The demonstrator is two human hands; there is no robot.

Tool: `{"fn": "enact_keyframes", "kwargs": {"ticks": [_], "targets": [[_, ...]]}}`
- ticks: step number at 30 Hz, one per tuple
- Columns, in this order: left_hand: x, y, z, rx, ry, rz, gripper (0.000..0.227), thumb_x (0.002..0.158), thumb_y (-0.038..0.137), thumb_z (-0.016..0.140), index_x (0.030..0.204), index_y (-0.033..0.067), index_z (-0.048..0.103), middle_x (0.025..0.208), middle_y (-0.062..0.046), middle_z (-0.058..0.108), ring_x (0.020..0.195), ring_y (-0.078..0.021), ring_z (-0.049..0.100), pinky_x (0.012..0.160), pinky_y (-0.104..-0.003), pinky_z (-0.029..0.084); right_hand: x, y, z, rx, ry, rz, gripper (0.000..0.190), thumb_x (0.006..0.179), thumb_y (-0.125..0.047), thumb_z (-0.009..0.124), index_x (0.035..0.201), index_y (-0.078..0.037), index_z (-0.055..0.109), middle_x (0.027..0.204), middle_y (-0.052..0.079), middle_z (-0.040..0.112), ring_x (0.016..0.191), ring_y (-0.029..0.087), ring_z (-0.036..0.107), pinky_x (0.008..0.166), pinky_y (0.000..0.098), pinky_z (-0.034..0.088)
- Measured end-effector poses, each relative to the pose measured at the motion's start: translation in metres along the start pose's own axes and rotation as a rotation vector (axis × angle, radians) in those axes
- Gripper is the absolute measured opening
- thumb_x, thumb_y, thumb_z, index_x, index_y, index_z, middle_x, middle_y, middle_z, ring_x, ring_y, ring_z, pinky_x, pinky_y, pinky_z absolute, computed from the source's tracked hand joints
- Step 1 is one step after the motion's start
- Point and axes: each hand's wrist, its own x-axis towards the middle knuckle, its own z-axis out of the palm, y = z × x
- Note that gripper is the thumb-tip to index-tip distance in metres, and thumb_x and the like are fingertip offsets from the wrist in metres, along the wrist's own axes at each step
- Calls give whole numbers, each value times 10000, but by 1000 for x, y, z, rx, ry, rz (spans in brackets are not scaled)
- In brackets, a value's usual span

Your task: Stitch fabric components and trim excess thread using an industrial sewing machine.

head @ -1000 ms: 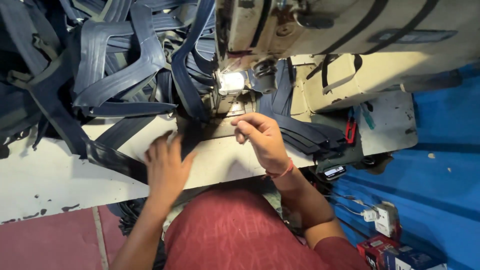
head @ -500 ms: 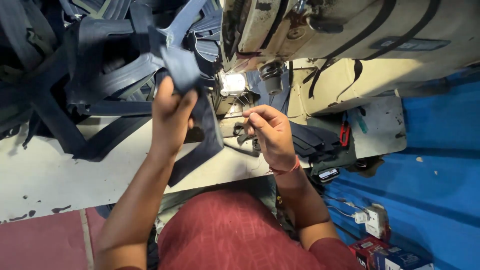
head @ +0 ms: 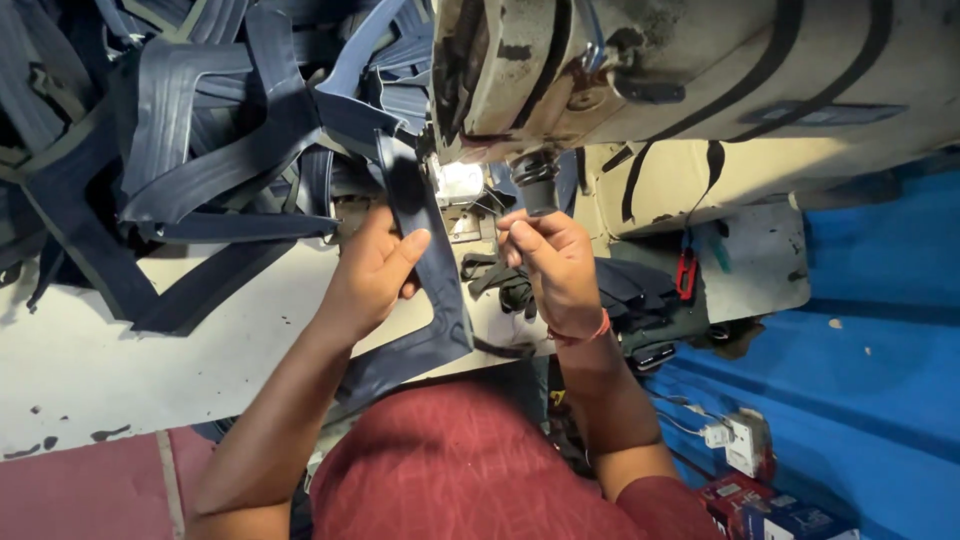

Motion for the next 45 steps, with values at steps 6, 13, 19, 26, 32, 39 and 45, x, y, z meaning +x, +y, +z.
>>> {"fn": "enact_keyframes", "kwargs": {"ticks": [6,13,19,26,32,39,45], "targets": [[6,14,-1,5,205,66,353,998,68,600,1337,40,506,806,-12,606,543,-84,564,472,-253,420,-1,-3,3,-10,-29,-42,153,1055,-76,615,1122,44,681,908,61,649,816,122,558,779,275,449],[-15,-35,-40,-881,-50,43,337,1045,100,473,1372,122,546,831,-93,575,697,-177,518,642,-317,422,-2,2,-1,-4,-42,-29,153,1065,-88,606,1115,38,676,886,51,636,816,119,551,774,268,444],[-23,-21,-13,-1012,-111,-56,295,1114,394,460,1243,148,556,795,-54,461,653,-161,403,635,-308,348,1,5,15,22,-86,-36,140,1069,-84,600,1108,35,661,888,55,628,810,123,540,772,272,442],[-21,7,-3,-991,-109,-14,715,991,773,410,1261,131,571,836,-27,420,693,-165,369,640,-312,318,-9,1,19,-107,-102,-55,133,1090,-81,573,1110,30,643,954,59,650,902,124,593,865,279,483],[-5,12,-10,-1075,-330,40,975,888,894,297,1258,44,598,694,-10,401,622,-137,352,615,-282,303,-7,-7,32,-370,-243,-97,155,1097,-111,505,1132,9,598,1094,48,678,1049,85,610,981,245,483],[-3,13,-26,-985,-271,133,1009,878,901,307,1313,38,594,731,-22,441,635,-146,377,622,-288,343,-7,0,19,-546,-111,-131,134,1109,-107,544,1125,4,619,928,-18,566,857,43,483,771,202,414],[-20,26,-9,-1263,-143,203,1163,802,900,355,1522,-5,475,1269,-274,666,696,-239,560,616,-344,480,-7,12,28,-545,26,-213,116,1097,-89,561,1130,5,620,926,-27,574,839,39,496,750,197,422]]}}
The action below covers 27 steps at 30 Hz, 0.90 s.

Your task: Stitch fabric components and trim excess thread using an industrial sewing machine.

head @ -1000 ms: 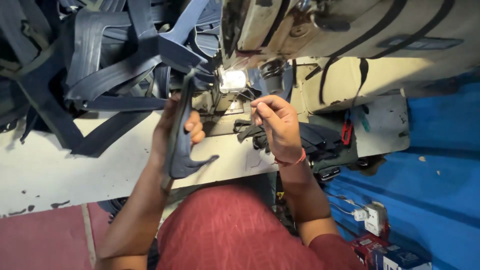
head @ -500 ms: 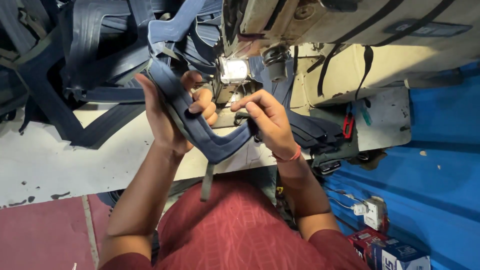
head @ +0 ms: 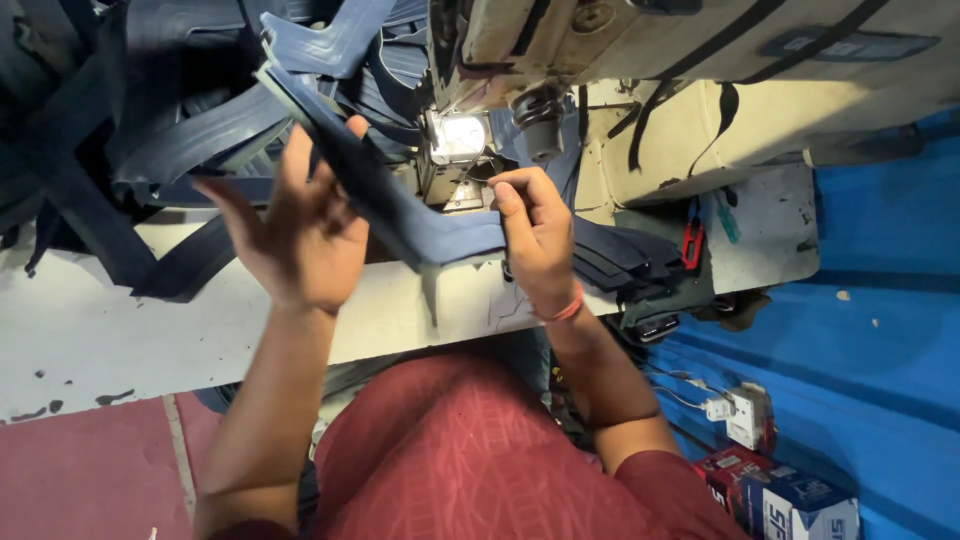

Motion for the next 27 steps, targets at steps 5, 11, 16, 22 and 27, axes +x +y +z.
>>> {"fn": "enact_keyframes", "kwargs": {"ticks": [5,11,16,22,27], "targets": [[-41,-44,-43,1102,-126,155,852,934,615,665,1504,24,439,1330,-80,591,1208,-156,591,1066,-289,476,-3,-15,31,-314,220,-177,93,1043,-24,608,1106,23,658,944,38,653,853,72,592,771,232,500],[-28,-53,-35,1235,142,211,403,1046,186,621,1362,-29,494,1073,-73,644,919,-152,615,840,-293,518,2,-16,21,-33,36,-155,110,1085,-59,561,1132,7,635,1037,29,643,928,75,579,847,232,488],[-5,-35,-37,1291,332,230,300,1106,202,508,1281,-13,622,1011,-23,647,859,-106,587,774,-261,496,2,-5,0,192,3,-14,122,1110,-97,552,1126,0,624,1023,5,636,938,62,550,870,219,456],[32,-32,-42,1257,200,460,293,1146,176,536,1336,-27,628,1095,24,607,979,-60,496,893,-216,409,0,-6,1,295,-58,72,113,1090,-105,559,1095,-11,621,983,9,643,884,69,565,819,233,476],[60,-25,-29,1392,81,459,274,1149,177,518,1258,-33,656,1111,7,685,977,-62,565,896,-215,459,8,-1,-7,334,9,-8,120,1096,-108,569,1109,-3,624,1096,65,632,938,101,548,872,263,451]]}}
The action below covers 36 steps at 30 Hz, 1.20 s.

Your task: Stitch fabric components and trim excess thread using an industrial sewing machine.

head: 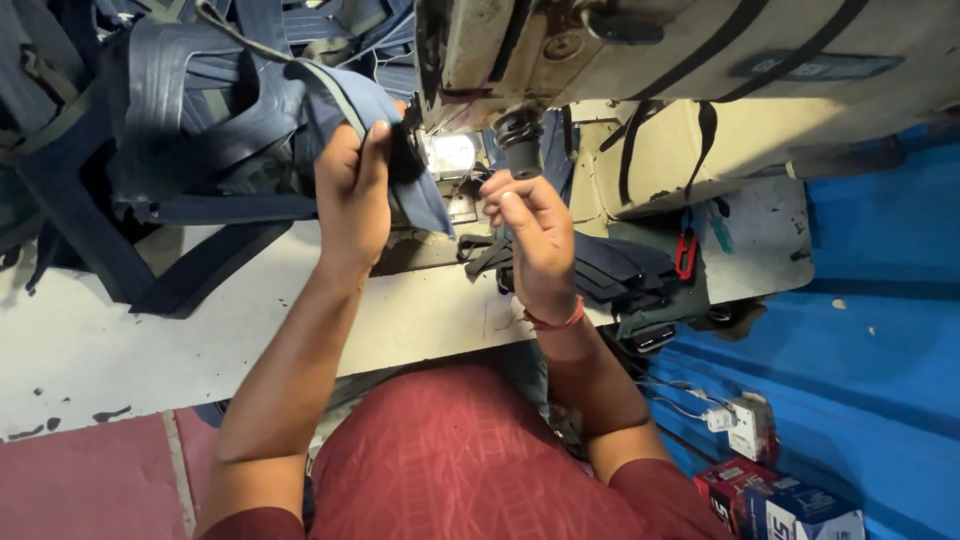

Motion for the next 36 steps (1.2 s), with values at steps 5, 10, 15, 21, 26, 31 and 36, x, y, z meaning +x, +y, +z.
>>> {"fn": "enact_keyframes", "kwargs": {"ticks": [5,10,15,21,26,31,36], "targets": [[24,5,8,-130,-2,-181,308,1113,215,540,1201,-41,687,989,7,662,857,-68,516,793,-227,438,14,-20,6,451,-41,-48,115,1037,-159,544,1044,-50,580,1315,146,633,991,205,575,897,347,442],[19,4,9,-116,40,-150,322,1104,229,546,1241,-24,688,1033,0,670,906,-69,532,845,-226,445,21,-12,1,615,-130,-17,137,1067,-184,529,1084,-48,532,1091,138,630,908,218,559,862,366,445],[-35,-10,-4,-69,136,-77,275,1097,173,587,1299,-13,604,1248,-21,635,1129,-67,576,1049,-224,449,23,-1,-8,521,-98,2,180,1073,-196,542,1125,-24,527,999,116,604,874,198,543,848,358,446],[-85,-14,11,-210,403,-109,327,1044,58,712,1317,52,531,1169,-31,606,1006,-98,577,879,-261,511,17,-5,15,243,19,3,158,1093,-134,531,1095,14,586,948,99,611,871,180,559,821,329,466],[-101,1,18,-560,513,-264,274,982,62,690,1211,45,541,1118,-87,647,914,-181,656,738,-357,581,12,-7,18,-21,91,-133,147,1100,-137,555,1103,0,608,942,40,605,853,113,536,799,274,452],[-108,22,32,-558,415,-239,226,1020,87,657,1177,83,495,1115,-64,625,974,-153,638,824,-356,588,8,-10,26,-244,24,-129,129,1090,-122,582,1082,2,615,909,-22,546,826,50,466,750,211,403],[-126,38,22,-630,346,-312,178,1009,109,653,1115,82,512,1079,-65,625,979,-173,663,889,-384,595,8,-14,18,-363,-78,-109,127,1076,-78,638,981,-13,584,882,-51,503,816,28,434,727,200,384]]}}
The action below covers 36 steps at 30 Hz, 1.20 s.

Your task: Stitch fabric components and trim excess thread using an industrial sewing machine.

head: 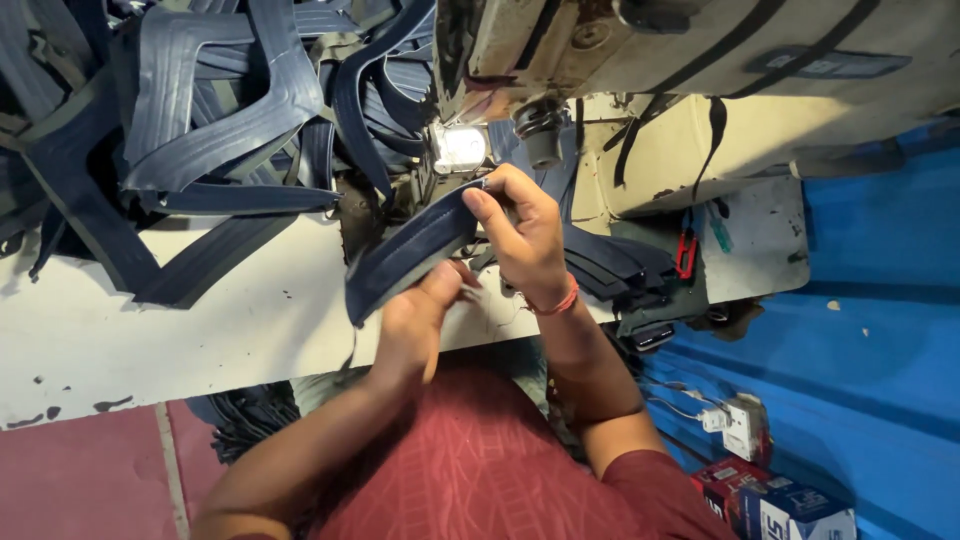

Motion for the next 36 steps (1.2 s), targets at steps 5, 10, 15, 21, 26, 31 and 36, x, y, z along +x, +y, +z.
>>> {"fn": "enact_keyframes", "kwargs": {"ticks": [5,10,15,21,26,31,36], "targets": [[-18,51,3,803,-1057,73,177,1018,109,705,1174,88,623,1110,-93,671,992,-193,679,863,-333,562,2,-1,-10,79,-76,64,102,1043,-22,653,974,-21,577,871,-69,473,796,19,391,687,194,331],[36,72,10,1145,-557,406,365,962,181,723,1259,39,564,1114,-99,636,832,-179,605,746,-273,506,-1,-5,-4,141,-139,76,73,1039,-14,652,1000,-19,591,893,-55,501,804,23,422,699,193,350],[58,37,-24,962,-732,-185,137,1056,151,680,1063,15,673,833,-68,602,756,-125,518,655,-262,438,4,-18,-4,77,-83,59,54,1023,-22,649,1066,-2,625,931,-43,548,832,37,479,741,203,400],[67,33,3,491,-356,-277,199,1066,196,533,1132,13,576,735,-15,619,503,-80,533,452,-231,421,16,-24,-7,-227,105,56,400,995,-46,699,1383,-8,613,823,9,510,761,79,474,718,238,431],[88,28,25,411,-332,-261,265,1046,172,536,1274,43,573,804,-3,634,534,-41,495,459,-216,374,27,-19,-1,-591,176,-285,217,1003,-35,722,1216,-33,684,1096,152,673,1001,260,669,881,345,532],[82,25,9,540,-446,-198,300,1087,168,512,1319,-12,570,932,5,642,769,-24,549,680,-216,444,28,-11,-1,-604,198,-253,141,981,-36,741,1121,-50,723,1039,132,697,940,265,669,837,351,529],[65,17,7,346,-426,-269,337,1020,139,519,1333,36,448,1066,-24,671,855,-54,626,771,-209,500,29,-9,0,-544,203,-219,112,977,-18,741,1086,-40,733,1021,111,704,920,240,662,826,341,527]]}}
